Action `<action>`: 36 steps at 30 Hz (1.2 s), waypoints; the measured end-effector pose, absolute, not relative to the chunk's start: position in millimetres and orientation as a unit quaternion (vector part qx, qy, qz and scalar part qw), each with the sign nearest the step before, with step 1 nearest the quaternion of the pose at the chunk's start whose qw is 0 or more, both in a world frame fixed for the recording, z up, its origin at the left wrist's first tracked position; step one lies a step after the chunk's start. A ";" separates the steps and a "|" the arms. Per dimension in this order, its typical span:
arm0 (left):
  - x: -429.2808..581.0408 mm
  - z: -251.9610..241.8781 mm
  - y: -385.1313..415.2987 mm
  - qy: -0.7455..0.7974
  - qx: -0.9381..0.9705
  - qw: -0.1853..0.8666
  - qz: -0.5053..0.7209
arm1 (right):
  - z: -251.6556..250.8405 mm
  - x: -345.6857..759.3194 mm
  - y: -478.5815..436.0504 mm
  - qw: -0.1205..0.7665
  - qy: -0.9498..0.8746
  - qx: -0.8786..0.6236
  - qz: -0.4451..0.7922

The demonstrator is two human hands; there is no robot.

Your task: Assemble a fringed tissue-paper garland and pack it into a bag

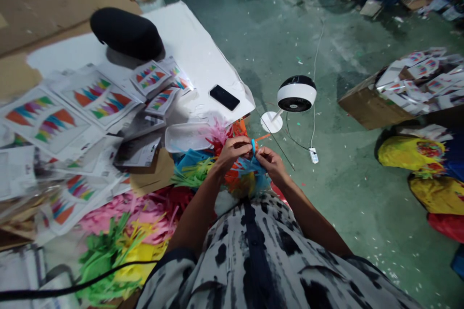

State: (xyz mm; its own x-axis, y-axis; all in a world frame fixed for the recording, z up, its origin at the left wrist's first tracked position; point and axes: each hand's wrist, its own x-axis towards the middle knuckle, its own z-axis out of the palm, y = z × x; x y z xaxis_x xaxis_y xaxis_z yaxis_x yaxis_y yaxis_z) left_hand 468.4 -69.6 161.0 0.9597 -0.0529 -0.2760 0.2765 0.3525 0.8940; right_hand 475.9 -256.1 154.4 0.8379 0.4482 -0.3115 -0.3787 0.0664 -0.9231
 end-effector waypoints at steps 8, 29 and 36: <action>468.7 159.1 -81.1 0.110 0.624 0.770 -0.081 | 140.9 471.3 -248.2 0.691 -0.054 -0.684 0.229; 454.7 157.1 -102.6 0.226 0.419 0.879 -0.027 | 161.0 465.9 -238.8 0.720 0.003 -0.672 0.175; 451.9 160.9 -107.0 0.152 0.384 0.911 0.007 | 165.7 461.9 -235.4 0.729 -0.009 -0.661 0.178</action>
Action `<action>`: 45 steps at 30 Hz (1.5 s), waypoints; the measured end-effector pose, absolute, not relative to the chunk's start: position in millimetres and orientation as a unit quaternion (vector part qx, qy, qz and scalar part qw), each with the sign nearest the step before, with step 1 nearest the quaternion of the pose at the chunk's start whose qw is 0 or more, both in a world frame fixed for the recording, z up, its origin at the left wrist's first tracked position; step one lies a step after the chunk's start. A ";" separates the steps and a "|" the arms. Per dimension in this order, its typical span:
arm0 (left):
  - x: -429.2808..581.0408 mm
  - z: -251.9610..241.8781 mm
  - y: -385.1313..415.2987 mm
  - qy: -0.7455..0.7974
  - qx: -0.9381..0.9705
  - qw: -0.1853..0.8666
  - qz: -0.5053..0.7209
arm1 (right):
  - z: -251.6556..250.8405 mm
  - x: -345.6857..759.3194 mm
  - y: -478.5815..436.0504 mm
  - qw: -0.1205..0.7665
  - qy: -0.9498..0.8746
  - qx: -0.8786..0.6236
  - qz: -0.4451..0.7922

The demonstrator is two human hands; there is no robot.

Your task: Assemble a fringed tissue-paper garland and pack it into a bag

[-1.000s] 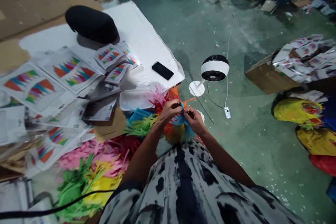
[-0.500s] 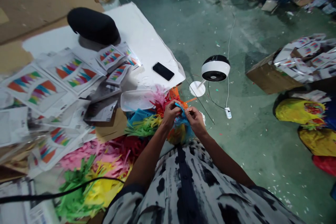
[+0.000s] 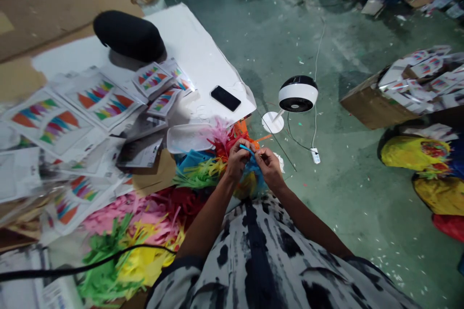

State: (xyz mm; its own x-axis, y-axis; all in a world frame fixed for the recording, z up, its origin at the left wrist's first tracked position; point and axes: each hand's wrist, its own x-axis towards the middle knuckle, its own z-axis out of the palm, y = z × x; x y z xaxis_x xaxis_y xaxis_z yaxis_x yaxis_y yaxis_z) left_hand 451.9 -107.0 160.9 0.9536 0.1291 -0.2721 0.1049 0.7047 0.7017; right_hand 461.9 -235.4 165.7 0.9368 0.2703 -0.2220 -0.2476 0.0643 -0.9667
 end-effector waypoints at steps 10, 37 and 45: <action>449.3 163.2 -102.8 0.157 0.384 0.910 0.009 | 165.4 463.0 -238.6 0.776 0.046 -0.548 0.307; 442.6 139.3 -79.8 0.151 0.447 0.879 -0.064 | 163.3 472.4 -247.6 0.754 0.071 -0.563 0.332; 444.8 143.2 -74.1 0.176 0.449 0.872 -0.082 | 175.1 484.7 -261.3 0.680 -0.047 -0.699 0.218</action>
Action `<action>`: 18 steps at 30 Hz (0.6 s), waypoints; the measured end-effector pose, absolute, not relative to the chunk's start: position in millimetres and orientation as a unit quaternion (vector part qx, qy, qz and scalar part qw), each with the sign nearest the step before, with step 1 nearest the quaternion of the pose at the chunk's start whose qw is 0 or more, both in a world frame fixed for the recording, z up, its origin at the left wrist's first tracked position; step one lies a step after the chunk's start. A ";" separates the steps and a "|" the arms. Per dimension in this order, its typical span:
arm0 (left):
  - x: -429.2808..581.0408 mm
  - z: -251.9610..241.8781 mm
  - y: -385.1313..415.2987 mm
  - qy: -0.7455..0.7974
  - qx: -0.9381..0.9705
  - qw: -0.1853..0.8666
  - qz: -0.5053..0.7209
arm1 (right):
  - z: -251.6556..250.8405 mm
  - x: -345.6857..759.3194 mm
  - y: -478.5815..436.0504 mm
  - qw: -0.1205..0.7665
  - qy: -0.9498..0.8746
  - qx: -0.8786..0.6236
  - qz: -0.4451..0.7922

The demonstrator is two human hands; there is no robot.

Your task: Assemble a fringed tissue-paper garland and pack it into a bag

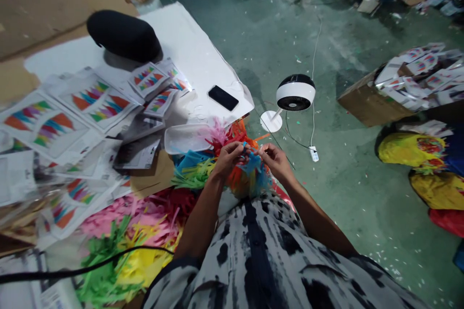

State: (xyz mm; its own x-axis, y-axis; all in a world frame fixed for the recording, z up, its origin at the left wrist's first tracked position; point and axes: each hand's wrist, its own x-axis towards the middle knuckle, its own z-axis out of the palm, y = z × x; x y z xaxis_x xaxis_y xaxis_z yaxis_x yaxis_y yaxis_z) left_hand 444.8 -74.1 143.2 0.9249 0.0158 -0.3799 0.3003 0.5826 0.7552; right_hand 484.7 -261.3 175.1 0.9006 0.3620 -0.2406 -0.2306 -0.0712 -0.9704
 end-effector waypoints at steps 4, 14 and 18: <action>444.0 144.4 -72.3 0.160 0.433 0.883 -0.092 | 180.1 482.1 -258.7 0.656 -0.063 -0.708 0.253; 444.7 143.1 -72.9 0.149 0.436 0.883 -0.084 | 186.8 478.3 -255.5 0.550 -0.075 -0.801 0.225; 445.0 148.1 -75.4 0.141 0.447 0.880 -0.078 | 194.6 477.7 -252.9 0.519 -0.080 -0.824 0.212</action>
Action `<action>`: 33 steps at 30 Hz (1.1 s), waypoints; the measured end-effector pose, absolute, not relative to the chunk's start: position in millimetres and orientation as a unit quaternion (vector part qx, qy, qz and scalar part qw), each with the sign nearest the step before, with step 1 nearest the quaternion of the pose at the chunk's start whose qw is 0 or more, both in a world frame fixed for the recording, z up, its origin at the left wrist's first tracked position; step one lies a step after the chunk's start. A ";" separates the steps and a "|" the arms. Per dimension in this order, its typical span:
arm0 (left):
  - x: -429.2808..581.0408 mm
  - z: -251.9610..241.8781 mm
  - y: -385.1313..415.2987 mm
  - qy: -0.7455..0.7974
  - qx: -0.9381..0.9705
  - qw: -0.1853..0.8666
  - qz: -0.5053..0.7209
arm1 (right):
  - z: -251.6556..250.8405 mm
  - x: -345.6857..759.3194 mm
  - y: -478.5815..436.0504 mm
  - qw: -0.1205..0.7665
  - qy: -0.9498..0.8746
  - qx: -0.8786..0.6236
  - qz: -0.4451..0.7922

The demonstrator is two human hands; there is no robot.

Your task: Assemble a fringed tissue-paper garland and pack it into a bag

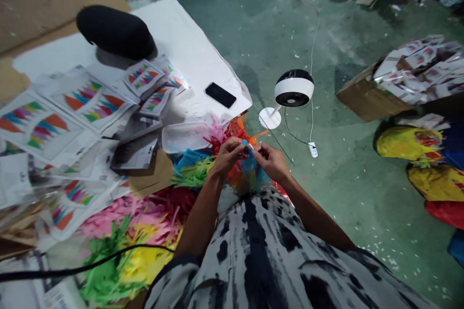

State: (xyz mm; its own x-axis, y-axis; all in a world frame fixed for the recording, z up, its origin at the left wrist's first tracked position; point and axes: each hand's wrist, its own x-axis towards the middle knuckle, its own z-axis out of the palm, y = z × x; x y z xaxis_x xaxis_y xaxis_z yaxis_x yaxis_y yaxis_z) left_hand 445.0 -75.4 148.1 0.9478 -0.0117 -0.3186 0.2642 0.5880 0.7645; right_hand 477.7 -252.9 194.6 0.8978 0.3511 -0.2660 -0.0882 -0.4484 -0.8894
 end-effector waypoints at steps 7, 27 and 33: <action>444.3 144.8 -76.2 0.136 0.463 0.872 -0.085 | 196.9 476.9 -251.3 0.481 -0.098 -0.850 0.192; 448.1 147.8 -72.3 0.029 0.637 0.767 -0.074 | 181.1 476.5 -258.0 0.576 -0.077 -0.782 0.225; 447.4 154.1 -75.4 0.001 0.724 0.690 -0.028 | 178.9 476.8 -262.5 0.565 -0.072 -0.802 0.181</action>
